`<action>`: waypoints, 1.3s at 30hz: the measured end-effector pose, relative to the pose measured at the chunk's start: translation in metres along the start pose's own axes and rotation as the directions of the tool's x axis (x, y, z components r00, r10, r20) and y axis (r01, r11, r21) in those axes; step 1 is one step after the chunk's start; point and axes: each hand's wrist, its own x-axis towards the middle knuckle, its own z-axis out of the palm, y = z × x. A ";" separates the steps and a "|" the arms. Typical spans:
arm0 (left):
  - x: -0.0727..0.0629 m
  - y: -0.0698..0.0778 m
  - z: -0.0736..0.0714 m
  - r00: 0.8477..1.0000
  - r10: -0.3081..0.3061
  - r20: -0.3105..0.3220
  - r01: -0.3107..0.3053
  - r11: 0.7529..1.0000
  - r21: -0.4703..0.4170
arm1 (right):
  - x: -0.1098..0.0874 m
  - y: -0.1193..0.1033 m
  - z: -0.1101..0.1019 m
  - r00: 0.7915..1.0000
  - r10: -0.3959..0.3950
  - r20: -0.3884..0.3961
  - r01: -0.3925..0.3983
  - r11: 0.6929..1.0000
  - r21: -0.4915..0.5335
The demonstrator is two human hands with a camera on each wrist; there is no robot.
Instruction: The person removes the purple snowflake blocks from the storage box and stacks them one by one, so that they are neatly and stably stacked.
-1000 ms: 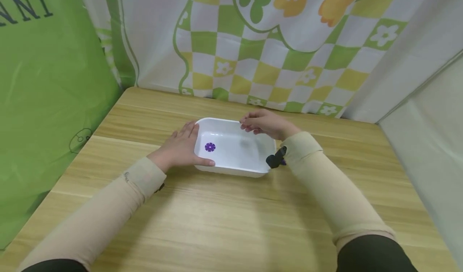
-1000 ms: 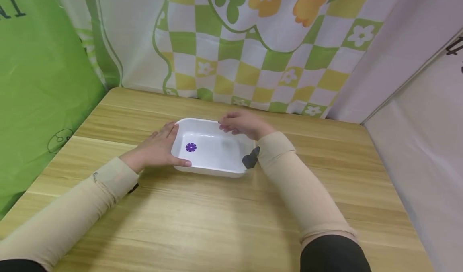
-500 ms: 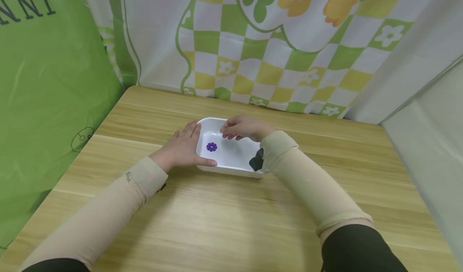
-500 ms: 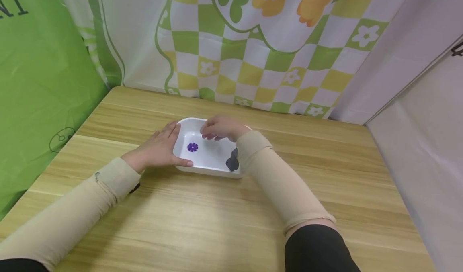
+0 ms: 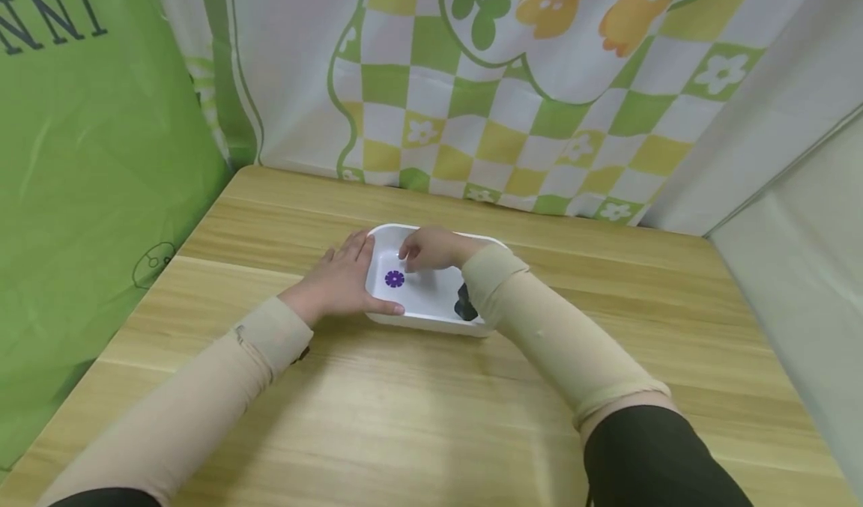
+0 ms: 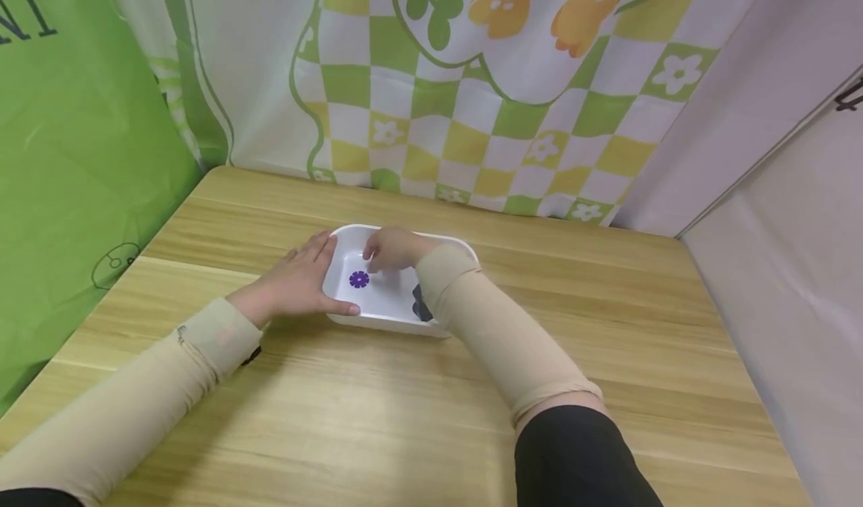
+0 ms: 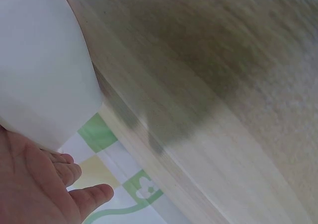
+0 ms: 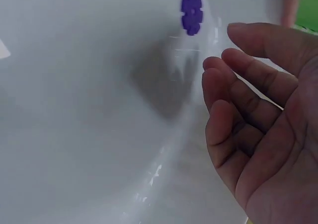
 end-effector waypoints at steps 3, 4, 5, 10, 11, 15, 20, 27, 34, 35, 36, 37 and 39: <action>-0.001 0.000 -0.001 1.000 0.000 0.007 0.000 1.000 -0.001 | 0.006 -0.003 0.006 0.999 0.012 0.034 -0.011 1.000 -0.027; -0.001 0.000 -0.001 1.000 0.001 0.008 -0.001 1.000 -0.003 | 0.008 -0.004 0.008 0.999 0.011 0.037 -0.009 0.999 -0.041; -0.001 0.000 -0.002 1.000 0.001 0.008 -0.001 1.000 -0.002 | 0.009 -0.004 0.010 0.999 0.006 0.036 -0.004 0.998 -0.058; -0.001 -0.001 -0.001 1.000 0.003 0.002 -0.003 1.000 0.005 | 0.015 -0.006 0.018 1.000 -0.012 0.013 0.014 0.992 -0.122; 0.000 -0.001 0.000 1.000 0.005 0.002 -0.005 1.000 0.006 | 0.015 -0.005 0.019 1.000 -0.013 0.008 0.014 0.992 -0.126; 0.000 0.000 -0.001 1.000 0.008 0.002 -0.008 1.000 0.004 | 0.016 -0.004 0.020 0.999 -0.033 -0.010 0.031 0.990 -0.139; -0.001 0.001 -0.003 1.000 0.000 0.011 0.000 1.000 0.003 | 0.014 -0.002 0.018 0.997 -0.078 -0.027 0.076 0.993 -0.085; -0.001 0.001 -0.002 1.000 -0.011 0.022 0.011 1.000 -0.008 | 0.005 0.016 0.015 0.998 -0.051 -0.048 0.058 0.982 0.180; -0.001 0.002 -0.002 0.999 -0.025 0.023 0.025 1.000 -0.013 | -0.016 0.034 0.005 0.997 0.055 -0.052 -0.024 0.878 0.478; -0.001 0.002 -0.002 0.999 -0.025 0.021 0.025 1.000 -0.013 | -0.018 0.036 0.003 0.997 0.059 -0.055 -0.023 0.858 0.513; -0.001 0.002 -0.002 0.999 -0.026 0.020 0.026 1.000 -0.015 | -0.022 0.037 0.002 0.996 0.062 -0.059 -0.020 0.841 0.541; -0.001 0.002 -0.002 0.999 -0.026 0.019 0.027 1.000 -0.014 | -0.025 0.039 0.000 0.996 0.063 -0.063 -0.017 0.826 0.564; -0.001 0.002 -0.002 0.999 -0.027 0.020 0.027 1.000 -0.015 | -0.029 0.041 -0.002 0.995 0.067 -0.071 -0.011 0.800 0.600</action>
